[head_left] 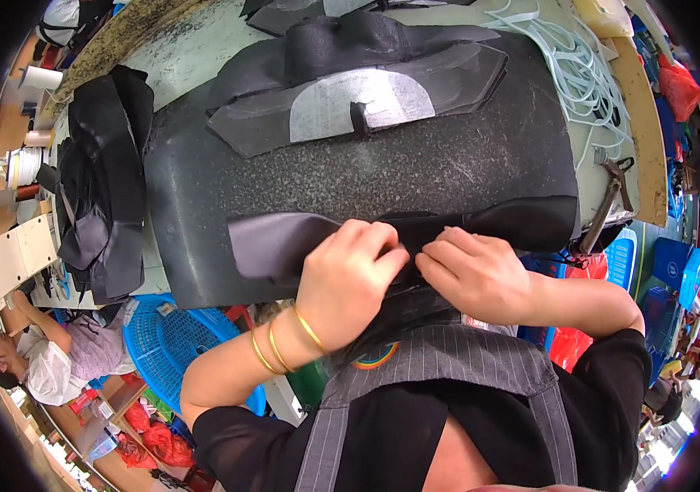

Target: The recorder applies white adhesive strips to black shoe upper components and folds the edges on a workbench in a shoe factory.

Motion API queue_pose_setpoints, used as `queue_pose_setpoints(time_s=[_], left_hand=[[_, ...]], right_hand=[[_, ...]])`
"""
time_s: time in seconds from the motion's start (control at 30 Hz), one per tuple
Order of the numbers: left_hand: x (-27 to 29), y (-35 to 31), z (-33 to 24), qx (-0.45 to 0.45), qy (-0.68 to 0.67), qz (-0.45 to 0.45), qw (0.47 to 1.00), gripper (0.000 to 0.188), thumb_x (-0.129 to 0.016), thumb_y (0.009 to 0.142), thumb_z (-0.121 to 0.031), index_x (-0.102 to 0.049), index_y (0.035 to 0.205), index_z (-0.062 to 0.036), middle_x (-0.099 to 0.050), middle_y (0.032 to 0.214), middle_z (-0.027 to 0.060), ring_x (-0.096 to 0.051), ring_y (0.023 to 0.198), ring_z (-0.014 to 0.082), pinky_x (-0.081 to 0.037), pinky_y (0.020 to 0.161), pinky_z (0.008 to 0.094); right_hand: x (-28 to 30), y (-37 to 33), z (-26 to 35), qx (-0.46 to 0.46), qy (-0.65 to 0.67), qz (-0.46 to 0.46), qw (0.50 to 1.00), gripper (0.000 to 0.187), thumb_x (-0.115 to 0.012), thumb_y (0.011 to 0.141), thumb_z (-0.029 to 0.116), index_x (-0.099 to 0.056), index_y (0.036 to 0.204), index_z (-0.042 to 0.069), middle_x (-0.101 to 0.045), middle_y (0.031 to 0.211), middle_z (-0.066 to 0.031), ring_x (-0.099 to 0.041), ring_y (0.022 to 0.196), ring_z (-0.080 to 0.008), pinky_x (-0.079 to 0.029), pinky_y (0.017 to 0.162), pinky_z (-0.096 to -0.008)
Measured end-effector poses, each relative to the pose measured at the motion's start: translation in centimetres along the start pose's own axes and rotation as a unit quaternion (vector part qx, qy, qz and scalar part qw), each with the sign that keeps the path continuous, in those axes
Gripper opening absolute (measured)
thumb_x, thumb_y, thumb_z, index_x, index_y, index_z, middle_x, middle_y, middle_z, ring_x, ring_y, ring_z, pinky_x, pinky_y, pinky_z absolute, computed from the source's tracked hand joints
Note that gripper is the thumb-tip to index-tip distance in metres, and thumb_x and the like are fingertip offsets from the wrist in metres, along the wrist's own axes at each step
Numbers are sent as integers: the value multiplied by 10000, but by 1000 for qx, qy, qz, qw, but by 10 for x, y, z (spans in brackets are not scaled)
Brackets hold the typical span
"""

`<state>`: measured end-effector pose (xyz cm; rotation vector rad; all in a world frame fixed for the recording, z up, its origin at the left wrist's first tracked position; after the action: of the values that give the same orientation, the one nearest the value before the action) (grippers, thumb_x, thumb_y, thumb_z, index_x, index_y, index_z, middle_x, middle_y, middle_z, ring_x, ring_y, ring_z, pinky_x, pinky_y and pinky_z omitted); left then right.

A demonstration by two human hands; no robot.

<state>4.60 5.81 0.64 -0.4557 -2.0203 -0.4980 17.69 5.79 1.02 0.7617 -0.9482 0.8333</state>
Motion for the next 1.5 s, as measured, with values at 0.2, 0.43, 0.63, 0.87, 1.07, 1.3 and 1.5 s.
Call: queue_pose_setpoints(time_s=[0.2, 0.43, 0.63, 0.87, 1.07, 1.3, 1.5], left_hand=[[-1, -10, 7, -19, -173, 25, 984, 280, -763, 703, -86, -766, 982, -68, -703, 1041, 32, -639, 1020, 246, -542, 859, 382], [-5, -9, -31, -120, 65, -1, 991, 276, -660, 733, -135, -748, 973, -34, -676, 1080, 25, -626, 1007, 241, -515, 857, 377], [-43, 3, -74, -89, 174, -30, 980, 393, -682, 802, -209, -690, 1011, 124, -646, 1175, 208, -618, 1112, 330, -542, 924, 381], [-52, 25, -81, -78, 123, -44, 988, 441, -684, 820, -157, -656, 1199, 66, -650, 1200, 191, -633, 1080, 335, -559, 909, 368], [-63, 50, -77, 21, 39, -27, 999, 385, -690, 771, -56, -685, 1150, 7, -578, 1200, 130, -555, 1035, 310, -501, 920, 397], [-58, 65, -71, 53, -95, -117, 987, 240, -801, 789, -117, -667, 906, 44, -619, 1129, 184, -579, 992, 359, -496, 877, 431], [-53, 69, -51, 131, -126, -146, 973, 174, -659, 946, -137, -626, 904, 29, -654, 918, 191, -613, 854, 400, -508, 757, 469]], right_hand=[[4, 4, -10, -38, 3, -10, 999, 237, -689, 711, 154, -636, 927, 73, -569, 869, -14, -596, 830, -193, -550, 581, -316], [-2, -7, 10, 90, -57, 7, 994, 204, -662, 698, 171, -630, 858, 48, -565, 849, -47, -589, 835, -200, -558, 757, -323], [5, -39, 1, 37, -145, -20, 989, 359, -685, 704, 148, -694, 1010, -41, -676, 1088, -153, -673, 1065, -290, -585, 904, -378], [76, -95, -87, -182, -140, -251, 940, 417, -735, 703, 45, -686, 1117, 25, -654, 1106, -129, -644, 1014, -358, -543, 848, -409], [47, -96, -111, -168, 118, -108, 973, 472, -680, 678, -45, -653, 1143, 33, -607, 1026, -156, -647, 929, -363, -537, 807, -386], [28, -73, -116, -176, -19, -46, 983, 488, -683, 636, -24, -583, 1113, 13, -605, 987, -163, -649, 919, -378, -550, 739, -416], [38, -102, -106, -302, 141, -238, 912, 260, -787, 808, 78, -597, 974, 14, -609, 889, -138, -643, 787, -320, -550, 688, -401]])
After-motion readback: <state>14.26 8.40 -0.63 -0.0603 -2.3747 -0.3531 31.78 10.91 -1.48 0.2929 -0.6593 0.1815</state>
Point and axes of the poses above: each hand's wrist, its own y-axis towards the middle knuckle, its own x-axis out of the back of the hand, z = x × y, the point moved 7 cm from there along y, towards the middle knuckle
